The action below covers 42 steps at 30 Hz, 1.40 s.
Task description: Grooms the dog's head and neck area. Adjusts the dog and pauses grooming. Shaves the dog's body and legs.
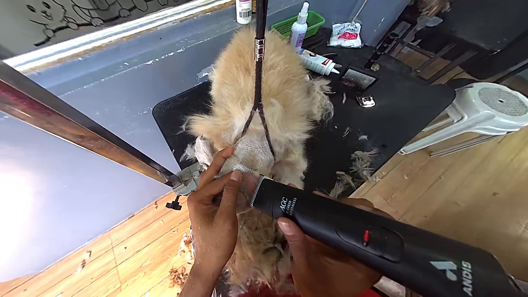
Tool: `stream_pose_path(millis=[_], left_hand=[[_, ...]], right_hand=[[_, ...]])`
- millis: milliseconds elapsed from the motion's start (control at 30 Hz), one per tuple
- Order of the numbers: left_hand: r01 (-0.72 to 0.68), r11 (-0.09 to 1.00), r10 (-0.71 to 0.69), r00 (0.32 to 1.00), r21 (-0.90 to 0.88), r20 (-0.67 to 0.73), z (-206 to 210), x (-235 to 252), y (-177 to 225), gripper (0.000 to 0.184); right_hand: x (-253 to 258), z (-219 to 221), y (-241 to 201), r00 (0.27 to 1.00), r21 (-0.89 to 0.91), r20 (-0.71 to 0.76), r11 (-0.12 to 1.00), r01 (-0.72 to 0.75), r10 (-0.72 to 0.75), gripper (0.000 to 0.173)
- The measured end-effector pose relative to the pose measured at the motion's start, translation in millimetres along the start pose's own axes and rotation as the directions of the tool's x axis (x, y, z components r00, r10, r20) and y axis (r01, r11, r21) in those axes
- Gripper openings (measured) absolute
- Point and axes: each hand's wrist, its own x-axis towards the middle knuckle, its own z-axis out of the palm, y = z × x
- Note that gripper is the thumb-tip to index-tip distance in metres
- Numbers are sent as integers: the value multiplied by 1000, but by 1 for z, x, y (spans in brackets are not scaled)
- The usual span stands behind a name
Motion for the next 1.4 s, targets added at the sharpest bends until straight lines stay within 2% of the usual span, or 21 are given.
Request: stream_pose_path(millis=[100, 233, 400, 500, 567, 633, 767, 867, 933, 1000, 1100, 1167, 1233, 1333, 1400], left_hand=[[-5, 1000, 5, 1000, 19, 15, 1, -4, 2, 35], [-49, 997, 53, 995, -52, 80, -3, -8, -3, 47], [-94, 991, 83, 991, 100, 109, -4, -11, -4, 24], [-77, 971, 62, 996, 227, 71, -1, -12, -3, 37], [-94, 953, 83, 995, 287, 53, 1, -12, -5, 22], [-122, 946, 107, 992, 301, 65, 0, -8, -6, 13], [-105, 952, 84, 993, 286, 86, -4, -6, -6, 14], [-82, 937, 53, 994, 341, 93, -6, -6, -8, 15], [-110, 910, 74, 992, 399, 104, -6, -7, -10, 22], [-132, 899, 95, 990, 417, 107, -6, -8, -11, 20], [-115, 931, 77, 990, 346, 122, -8, -10, -10, 10], [-62, 961, 30, 992, 268, 121, -8, -13, -8, 12], [17, 992, -32, 993, 125, 117, -7, -16, -5, 23], [57, 998, -55, 987, -13, 153, -5, -17, -4, 40], [35, 999, -36, 989, 10, 146, -3, -18, -2, 41]], right_hand=[[4, 12, 2, 999, 7, 6, 999, 49, -50, 64], [8, 24, 9, 995, 22, -28, 995, 100, -100, 65], [17, 30, 6, 989, 33, 98, 993, 113, -115, 60], [29, 30, 6, 985, 95, 164, 995, 31, -46, 54], [37, 26, 7, 988, 165, 150, 985, -52, 27, 45], [42, 18, 7, 995, 217, 76, 973, -82, 66, 42], [44, -7, 3, 988, 159, -50, 978, -136, 146, 61], [37, -23, -2, 977, 81, -53, 976, -203, 208, 64], [31, -30, -6, 973, 86, -12, 970, -229, 231, 66], [27, -33, -8, 969, 97, -12, 965, -243, 245, 66], [21, -30, -10, 968, 57, -123, 976, -212, 218, 70], [15, -28, -8, 972, -29, -190, 989, -148, 140, 76], [7, -27, -9, 985, -119, -159, 989, -85, 66, 74], [-2, -18, -18, 999, -87, -43, 996, -26, 23, 46], [-6, -13, -16, 999, -72, -29, 997, 35, -37, 51]])
